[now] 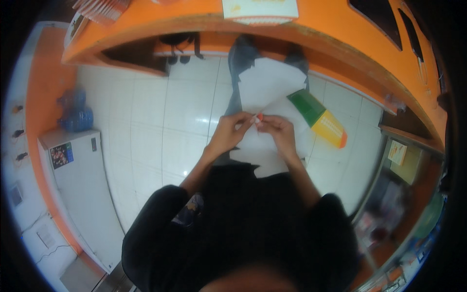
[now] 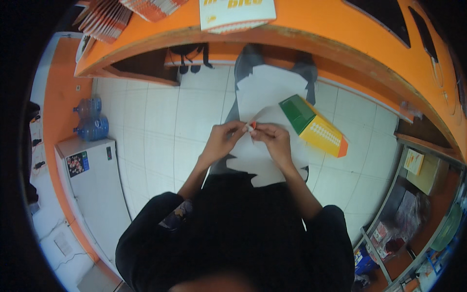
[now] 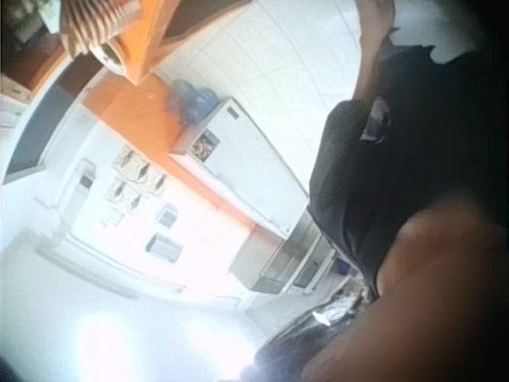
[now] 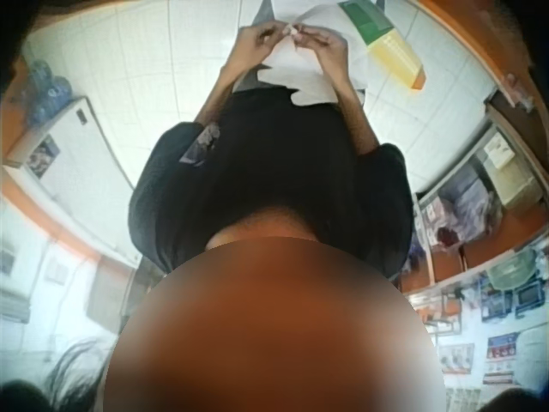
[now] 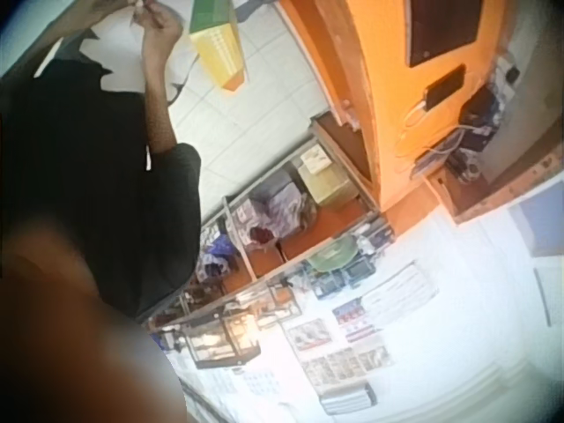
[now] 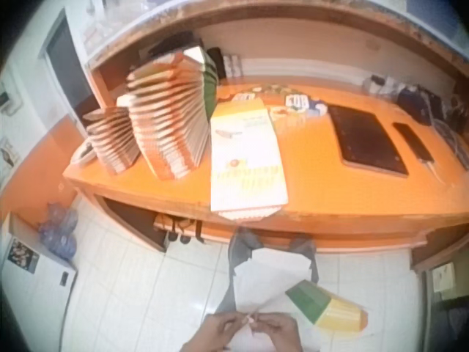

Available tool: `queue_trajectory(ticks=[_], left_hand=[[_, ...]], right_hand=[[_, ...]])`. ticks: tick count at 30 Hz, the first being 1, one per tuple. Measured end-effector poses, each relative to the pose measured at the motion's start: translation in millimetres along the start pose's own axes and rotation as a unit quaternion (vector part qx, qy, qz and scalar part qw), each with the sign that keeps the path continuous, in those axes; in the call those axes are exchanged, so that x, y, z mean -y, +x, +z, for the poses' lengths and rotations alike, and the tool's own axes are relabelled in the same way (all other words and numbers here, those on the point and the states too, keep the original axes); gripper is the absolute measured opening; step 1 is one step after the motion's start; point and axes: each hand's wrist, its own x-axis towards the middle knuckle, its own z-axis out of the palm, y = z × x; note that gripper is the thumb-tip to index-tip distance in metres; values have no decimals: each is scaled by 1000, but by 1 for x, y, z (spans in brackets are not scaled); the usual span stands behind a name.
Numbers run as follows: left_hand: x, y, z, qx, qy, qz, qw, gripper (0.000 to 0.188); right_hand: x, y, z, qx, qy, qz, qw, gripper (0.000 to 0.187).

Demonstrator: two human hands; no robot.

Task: The person assembles flat-packed cardboard boxes by folding and tucking the flaps into place. They repeatedly pick up a flat box, fold the side flaps, and tuck the top and bottom tabs to form a rectangular container, then place the finished box on the counter.

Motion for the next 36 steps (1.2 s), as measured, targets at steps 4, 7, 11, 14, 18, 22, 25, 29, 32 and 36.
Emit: queue_trajectory(ticks=[4,7,11,14,18,22,25,29,32,36], left_hand=[[-1,-2,-2,32,36,-11,999,17],[0,-1,-4,42,38,-10,998,15],[0,-3,-5,57,23,-24,998,14],[1,-3,-6,71,35,-33,996,13],[5,-2,-6,74,24,-30,997,12],[9,-1,-3,58,8,-68,996,14],[8,-2,6,20,-26,-84,996,16],[6,-3,20,-43,-59,-86,994,16],[10,-2,21,-45,-73,-91,992,14],[22,0,19,-5,-107,-53,993,12]], right_hand=[[-5,-1,-1,-3,14,-11,1000,21],[-8,-4,-3,9,15,-8,1000,20],[-11,-5,-6,13,25,13,1000,17],[-14,-4,-6,15,34,16,999,16],[-14,-4,-4,14,20,4,1000,16],[-9,-5,-6,35,6,16,999,17],[-6,-4,-7,43,-13,10,999,17],[-9,-2,-4,-6,-9,6,1000,15],[-13,-1,0,-16,1,-7,1000,14],[-14,-3,1,-18,-8,-15,1000,13]])
